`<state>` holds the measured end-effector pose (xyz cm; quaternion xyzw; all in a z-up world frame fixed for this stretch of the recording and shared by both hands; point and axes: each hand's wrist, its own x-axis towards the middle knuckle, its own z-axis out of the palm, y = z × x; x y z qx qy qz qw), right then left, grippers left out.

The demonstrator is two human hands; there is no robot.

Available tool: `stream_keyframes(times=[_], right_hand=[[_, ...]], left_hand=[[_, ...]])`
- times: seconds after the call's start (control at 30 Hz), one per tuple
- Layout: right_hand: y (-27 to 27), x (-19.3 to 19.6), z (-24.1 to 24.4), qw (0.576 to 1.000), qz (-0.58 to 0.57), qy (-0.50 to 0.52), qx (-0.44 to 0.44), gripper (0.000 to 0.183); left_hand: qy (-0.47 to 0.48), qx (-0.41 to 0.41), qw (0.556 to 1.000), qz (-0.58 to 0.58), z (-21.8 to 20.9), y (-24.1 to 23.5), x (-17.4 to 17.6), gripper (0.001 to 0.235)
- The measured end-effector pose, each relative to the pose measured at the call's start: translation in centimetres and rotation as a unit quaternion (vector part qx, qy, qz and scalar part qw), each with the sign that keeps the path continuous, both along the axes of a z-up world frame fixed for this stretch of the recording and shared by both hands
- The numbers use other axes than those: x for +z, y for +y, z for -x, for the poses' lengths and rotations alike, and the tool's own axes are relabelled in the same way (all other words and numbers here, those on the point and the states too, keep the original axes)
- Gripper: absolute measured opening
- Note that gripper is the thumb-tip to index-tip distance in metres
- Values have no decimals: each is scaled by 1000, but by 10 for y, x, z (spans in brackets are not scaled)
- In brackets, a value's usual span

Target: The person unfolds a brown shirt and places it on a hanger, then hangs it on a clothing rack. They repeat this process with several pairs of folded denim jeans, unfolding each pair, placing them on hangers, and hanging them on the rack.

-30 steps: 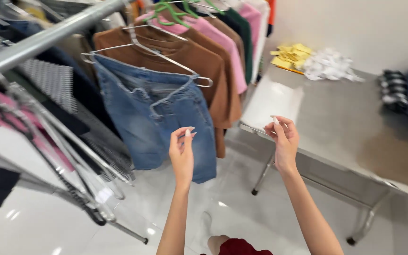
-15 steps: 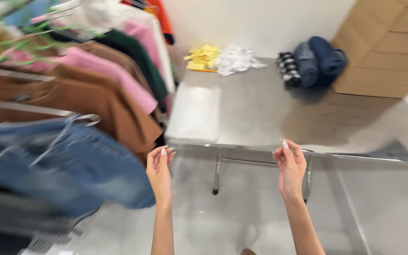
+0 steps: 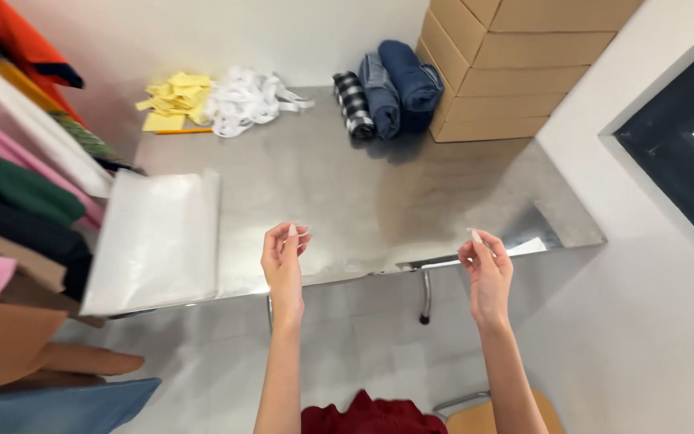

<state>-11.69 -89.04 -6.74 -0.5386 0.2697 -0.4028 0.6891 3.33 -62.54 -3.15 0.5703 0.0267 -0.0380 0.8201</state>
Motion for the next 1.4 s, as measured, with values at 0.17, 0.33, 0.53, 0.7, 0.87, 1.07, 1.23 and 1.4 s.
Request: stream_keyframes(times=[0.17,0.33,0.53,0.7,0.87,1.07,1.23,1.4], right_hand=[[-36,-6,-12,999,-27,32,-1,11],[-61,-40,-65,997,-56,41,47,12],[-117,-61,-152,987,-48,120,100,10],[-201,-85,-269,952,-228,66,194,17],[-270,-112,-364,925,-328,41,187,31],[-299,-117,-431,932,-341,24,119,52],[-280,-61,-469,922,-373,10,100,107],[-325,-90,-509,889,-441,127,1,113]], left_hand=[[22,-8,1000,15,-10,-50,0,11],[23,-32,999,25,-33,-95,5,11],[42,-75,996,17,-78,-150,17,11],[14,-69,997,22,-152,-191,19,13],[25,-55,998,24,-204,-225,9,15],[65,-58,996,22,-233,-245,-13,16],[88,-57,995,2,-252,-244,-20,17],[99,-48,994,-16,-263,-244,-25,16]])
